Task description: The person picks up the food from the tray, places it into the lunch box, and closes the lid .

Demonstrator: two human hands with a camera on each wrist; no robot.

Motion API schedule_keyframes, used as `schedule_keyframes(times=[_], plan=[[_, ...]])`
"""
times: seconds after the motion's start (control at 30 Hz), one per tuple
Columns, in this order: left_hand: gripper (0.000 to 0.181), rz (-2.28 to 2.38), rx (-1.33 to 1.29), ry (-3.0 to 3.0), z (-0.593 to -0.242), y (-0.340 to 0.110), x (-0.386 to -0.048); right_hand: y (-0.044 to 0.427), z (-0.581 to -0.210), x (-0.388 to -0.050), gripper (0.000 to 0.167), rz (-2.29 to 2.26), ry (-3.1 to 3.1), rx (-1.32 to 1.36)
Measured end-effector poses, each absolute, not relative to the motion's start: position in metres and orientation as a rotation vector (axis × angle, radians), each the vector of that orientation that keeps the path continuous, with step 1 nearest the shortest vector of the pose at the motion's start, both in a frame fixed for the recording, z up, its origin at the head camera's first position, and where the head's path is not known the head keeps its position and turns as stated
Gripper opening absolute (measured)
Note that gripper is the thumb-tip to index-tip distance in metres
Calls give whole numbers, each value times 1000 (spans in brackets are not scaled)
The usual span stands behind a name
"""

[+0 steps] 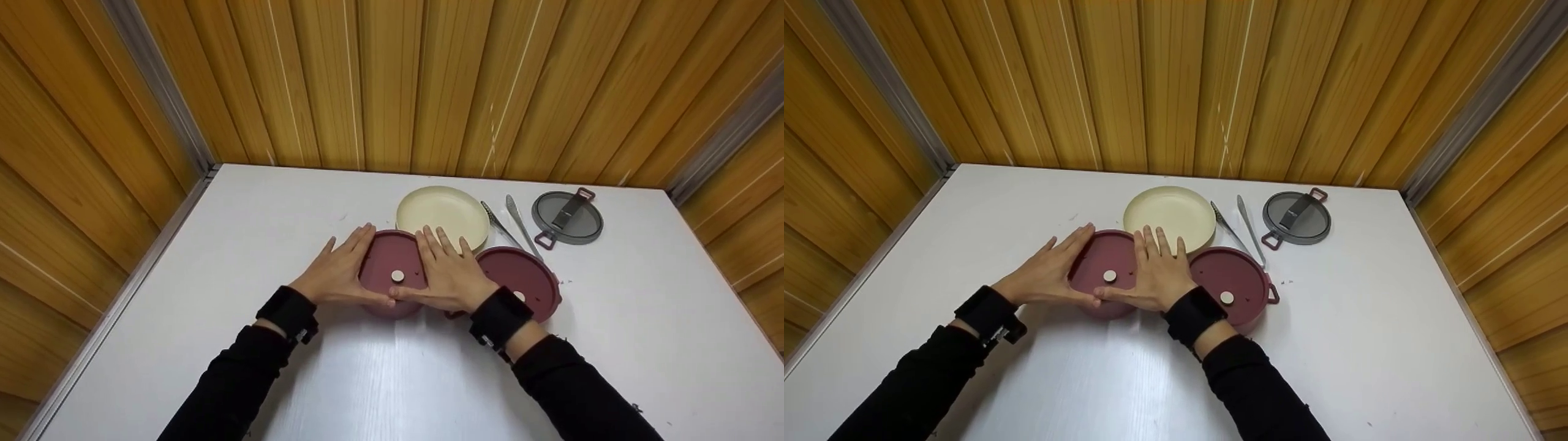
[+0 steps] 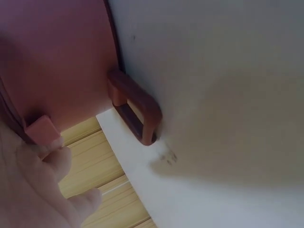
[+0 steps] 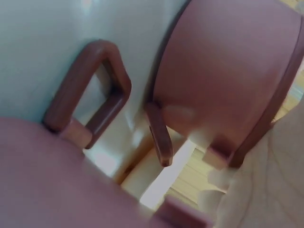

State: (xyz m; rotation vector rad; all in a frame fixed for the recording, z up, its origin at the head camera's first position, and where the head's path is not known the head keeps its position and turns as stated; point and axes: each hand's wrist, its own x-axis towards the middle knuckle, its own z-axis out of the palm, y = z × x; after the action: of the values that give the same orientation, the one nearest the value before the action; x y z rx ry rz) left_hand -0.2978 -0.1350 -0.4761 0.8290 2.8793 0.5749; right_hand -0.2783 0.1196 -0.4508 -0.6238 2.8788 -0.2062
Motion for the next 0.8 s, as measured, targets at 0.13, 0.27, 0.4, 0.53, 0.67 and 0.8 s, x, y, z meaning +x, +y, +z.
schedule_keyframes(times=[0.13,0.27,0.4,0.53,0.67,0.8], plan=[[152,684,796,2841,-479,-143,-295,125,-446,-278,136,-213,2843,-640],[145,805,809,2828,-481,-150,-295,134,-443,-279,140,-175,2854,-688],[129,972,835,2785,-489,-154,-295,139,-447,-281,127,-185,2908,-776],[124,1091,829,2726,-493,-154,-295,142,-453,-284,116,-242,2934,-813],[123,1160,809,2695,-495,-153,-293,141,-453,-285,115,-301,2922,-793],[124,1190,781,2696,-495,-153,-292,141,-453,-285,114,-368,2896,-776]])
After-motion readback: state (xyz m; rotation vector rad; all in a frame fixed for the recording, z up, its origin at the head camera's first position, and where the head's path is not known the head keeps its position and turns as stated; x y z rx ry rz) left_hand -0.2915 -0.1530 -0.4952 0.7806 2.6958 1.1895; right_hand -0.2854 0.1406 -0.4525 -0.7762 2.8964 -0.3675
